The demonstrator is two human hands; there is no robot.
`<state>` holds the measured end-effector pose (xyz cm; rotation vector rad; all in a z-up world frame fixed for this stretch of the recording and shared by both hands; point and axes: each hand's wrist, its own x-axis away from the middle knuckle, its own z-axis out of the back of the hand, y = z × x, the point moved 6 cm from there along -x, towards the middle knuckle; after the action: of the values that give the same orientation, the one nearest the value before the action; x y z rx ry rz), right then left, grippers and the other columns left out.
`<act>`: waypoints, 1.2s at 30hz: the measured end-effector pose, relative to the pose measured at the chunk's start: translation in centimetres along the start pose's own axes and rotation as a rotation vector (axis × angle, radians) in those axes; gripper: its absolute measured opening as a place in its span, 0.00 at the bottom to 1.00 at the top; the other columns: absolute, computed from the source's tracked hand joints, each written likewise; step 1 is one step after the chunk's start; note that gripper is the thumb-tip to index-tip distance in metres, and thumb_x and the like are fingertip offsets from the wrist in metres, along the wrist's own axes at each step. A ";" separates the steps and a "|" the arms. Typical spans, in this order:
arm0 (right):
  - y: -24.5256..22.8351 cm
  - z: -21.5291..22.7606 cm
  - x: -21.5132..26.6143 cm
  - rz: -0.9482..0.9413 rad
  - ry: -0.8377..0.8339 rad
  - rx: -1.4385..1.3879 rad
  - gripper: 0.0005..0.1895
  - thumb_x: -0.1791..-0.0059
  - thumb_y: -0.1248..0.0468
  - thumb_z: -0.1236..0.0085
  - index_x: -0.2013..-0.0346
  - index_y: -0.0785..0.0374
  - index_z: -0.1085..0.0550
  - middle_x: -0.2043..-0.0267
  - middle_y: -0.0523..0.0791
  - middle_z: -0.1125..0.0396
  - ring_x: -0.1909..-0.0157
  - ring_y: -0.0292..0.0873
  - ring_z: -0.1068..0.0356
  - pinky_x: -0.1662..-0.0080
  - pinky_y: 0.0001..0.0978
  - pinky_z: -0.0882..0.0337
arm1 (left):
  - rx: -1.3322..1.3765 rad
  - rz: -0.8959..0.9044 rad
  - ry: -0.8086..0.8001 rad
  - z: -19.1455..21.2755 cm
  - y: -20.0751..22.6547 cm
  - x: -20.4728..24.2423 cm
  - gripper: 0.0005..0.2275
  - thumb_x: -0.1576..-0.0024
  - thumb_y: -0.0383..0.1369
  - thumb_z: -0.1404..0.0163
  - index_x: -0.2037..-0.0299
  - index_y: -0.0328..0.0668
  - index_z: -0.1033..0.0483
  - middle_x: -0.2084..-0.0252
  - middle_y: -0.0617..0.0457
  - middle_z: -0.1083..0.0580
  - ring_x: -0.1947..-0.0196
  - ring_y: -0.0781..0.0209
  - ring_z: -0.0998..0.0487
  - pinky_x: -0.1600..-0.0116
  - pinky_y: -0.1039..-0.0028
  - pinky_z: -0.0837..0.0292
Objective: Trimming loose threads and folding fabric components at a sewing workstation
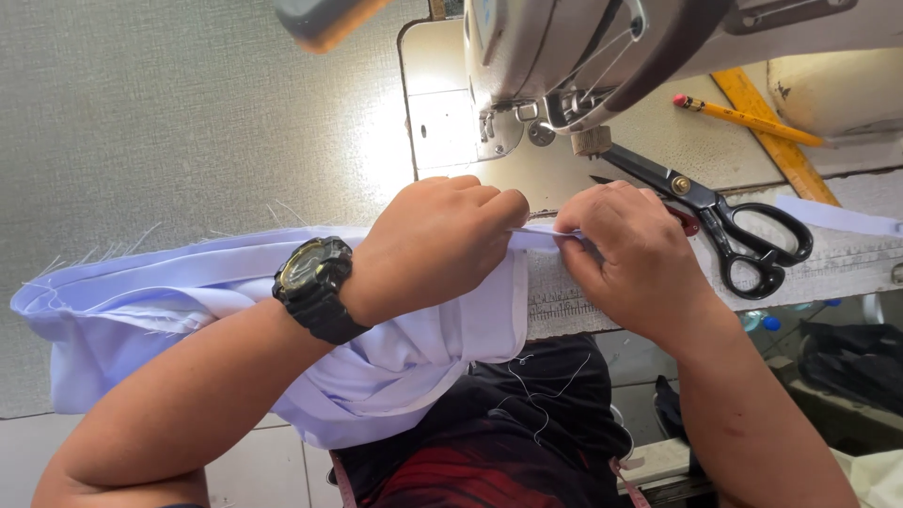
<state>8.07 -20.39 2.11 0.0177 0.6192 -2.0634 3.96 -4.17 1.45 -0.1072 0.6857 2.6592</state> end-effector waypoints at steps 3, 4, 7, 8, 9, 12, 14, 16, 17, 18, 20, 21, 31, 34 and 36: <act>-0.2 -0.2 0.0 0.083 0.075 0.028 0.08 0.50 0.76 0.43 0.61 0.61 0.30 0.61 0.45 0.30 0.58 0.51 0.32 0.54 0.44 0.35 | -0.126 -0.107 0.053 -0.5 0.5 0.3 0.04 0.46 0.29 0.50 0.66 0.43 0.33 0.71 0.50 0.30 0.73 0.44 0.30 0.72 0.55 0.36; -0.2 0.1 -0.1 0.079 0.077 0.025 0.08 0.50 0.76 0.43 0.61 0.61 0.30 0.61 0.45 0.30 0.58 0.51 0.32 0.54 0.44 0.35 | -0.126 -0.109 0.048 -0.4 0.6 0.3 0.04 0.46 0.29 0.50 0.66 0.43 0.33 0.71 0.50 0.30 0.73 0.44 0.30 0.72 0.55 0.36; -0.8 0.8 -0.1 0.136 0.100 0.017 0.05 0.47 0.76 0.44 0.60 0.65 0.30 0.62 0.49 0.32 0.62 0.53 0.32 0.56 0.44 0.30 | -0.277 -0.187 0.115 0.7 1.6 0.6 0.04 0.43 0.26 0.51 0.65 0.45 0.33 0.67 0.51 0.34 0.71 0.52 0.35 0.71 0.63 0.39; -1.0 0.9 0.0 0.151 0.098 0.045 0.05 0.47 0.75 0.46 0.60 0.64 0.31 0.61 0.49 0.31 0.64 0.53 0.33 0.58 0.44 0.31 | -0.368 -0.244 0.168 1.3 2.3 0.8 0.04 0.40 0.26 0.53 0.65 0.46 0.33 0.68 0.52 0.35 0.72 0.55 0.36 0.70 0.66 0.42; -1.2 1.1 0.0 0.168 0.097 0.073 0.05 0.46 0.75 0.48 0.60 0.64 0.32 0.60 0.49 0.31 0.66 0.52 0.34 0.60 0.43 0.32 | -0.460 -0.301 0.223 1.9 2.9 1.0 0.05 0.37 0.25 0.55 0.65 0.48 0.33 0.68 0.54 0.35 0.72 0.57 0.37 0.69 0.69 0.44; -1.2 0.9 0.8 0.207 0.112 0.147 0.09 0.49 0.76 0.45 0.61 0.61 0.33 0.53 0.46 0.29 0.63 0.52 0.32 0.60 0.45 0.33 | -0.491 -0.362 0.285 2.5 3.8 1.3 0.09 0.35 0.23 0.56 0.68 0.48 0.35 0.70 0.55 0.37 0.74 0.59 0.40 0.68 0.70 0.47; -1.4 1.0 0.7 0.217 0.115 0.118 0.08 0.48 0.75 0.45 0.61 0.62 0.33 0.53 0.47 0.28 0.62 0.52 0.31 0.60 0.45 0.33 | -0.476 -0.366 0.278 2.5 3.7 1.4 0.10 0.35 0.23 0.56 0.68 0.47 0.36 0.70 0.55 0.37 0.74 0.59 0.40 0.68 0.70 0.46; -1.4 1.0 0.9 0.227 0.117 0.091 0.06 0.47 0.74 0.45 0.61 0.62 0.33 0.54 0.47 0.27 0.61 0.52 0.30 0.59 0.46 0.32 | -0.460 -0.370 0.274 2.3 3.6 1.5 0.10 0.35 0.23 0.56 0.69 0.47 0.36 0.71 0.55 0.37 0.74 0.58 0.40 0.68 0.69 0.45; -1.1 0.9 1.0 0.203 0.114 0.037 0.06 0.47 0.74 0.46 0.60 0.63 0.33 0.54 0.48 0.26 0.60 0.53 0.29 0.58 0.46 0.32 | -0.406 -0.344 0.242 2.2 3.4 1.5 0.08 0.35 0.22 0.55 0.67 0.45 0.36 0.69 0.53 0.36 0.74 0.57 0.38 0.68 0.69 0.43; -0.9 0.8 1.1 0.179 0.112 -0.017 0.06 0.47 0.74 0.47 0.58 0.63 0.33 0.54 0.49 0.26 0.60 0.53 0.28 0.57 0.47 0.32 | -0.352 -0.318 0.210 2.0 3.1 1.5 0.07 0.36 0.22 0.55 0.65 0.44 0.35 0.68 0.51 0.34 0.74 0.56 0.37 0.68 0.68 0.41; -0.3 0.8 1.2 0.088 0.095 -0.083 0.05 0.46 0.72 0.46 0.55 0.63 0.31 0.57 0.49 0.26 0.61 0.52 0.28 0.58 0.45 0.31 | -0.210 -0.185 0.174 1.4 2.1 1.1 0.05 0.42 0.21 0.54 0.66 0.42 0.34 0.71 0.49 0.34 0.75 0.50 0.36 0.70 0.62 0.41; 0.3 0.7 1.4 -0.004 0.075 -0.149 0.05 0.44 0.70 0.46 0.53 0.63 0.29 0.60 0.48 0.27 0.63 0.51 0.29 0.58 0.43 0.31 | -0.066 -0.050 0.139 0.9 1.1 0.9 0.05 0.48 0.21 0.52 0.67 0.40 0.33 0.74 0.48 0.33 0.76 0.45 0.34 0.72 0.56 0.41; 3.0 0.4 0.4 -0.417 -0.132 -0.184 0.07 0.46 0.59 0.46 0.55 0.53 0.24 0.77 0.40 0.31 0.74 0.44 0.33 0.65 0.38 0.34 | -0.389 0.192 0.192 5.9 2.6 11.1 0.17 0.37 0.37 0.43 0.40 0.44 0.27 0.40 0.47 0.28 0.38 0.49 0.28 0.31 0.57 0.49; 3.3 0.4 -0.2 -0.497 -0.178 -0.180 0.07 0.46 0.57 0.47 0.56 0.49 0.24 0.74 0.39 0.29 0.70 0.45 0.31 0.61 0.38 0.33 | -0.430 0.484 0.355 6.8 0.6 19.8 0.33 0.44 0.43 0.33 0.33 0.35 0.34 0.31 0.38 0.32 0.28 0.38 0.35 0.23 0.45 0.53; 3.5 0.3 -0.2 -0.622 -0.287 -0.145 0.07 0.48 0.54 0.47 0.58 0.46 0.23 0.75 0.39 0.29 0.71 0.43 0.31 0.63 0.40 0.34 | -0.631 0.743 0.403 7.2 -0.8 25.7 0.46 0.43 0.56 0.45 0.24 0.23 0.42 0.25 0.27 0.41 0.24 0.28 0.43 0.30 0.31 0.48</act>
<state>11.05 -21.82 0.92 -0.6136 0.6437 -2.5385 -19.18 9.00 3.05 -0.6934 -0.0845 3.5298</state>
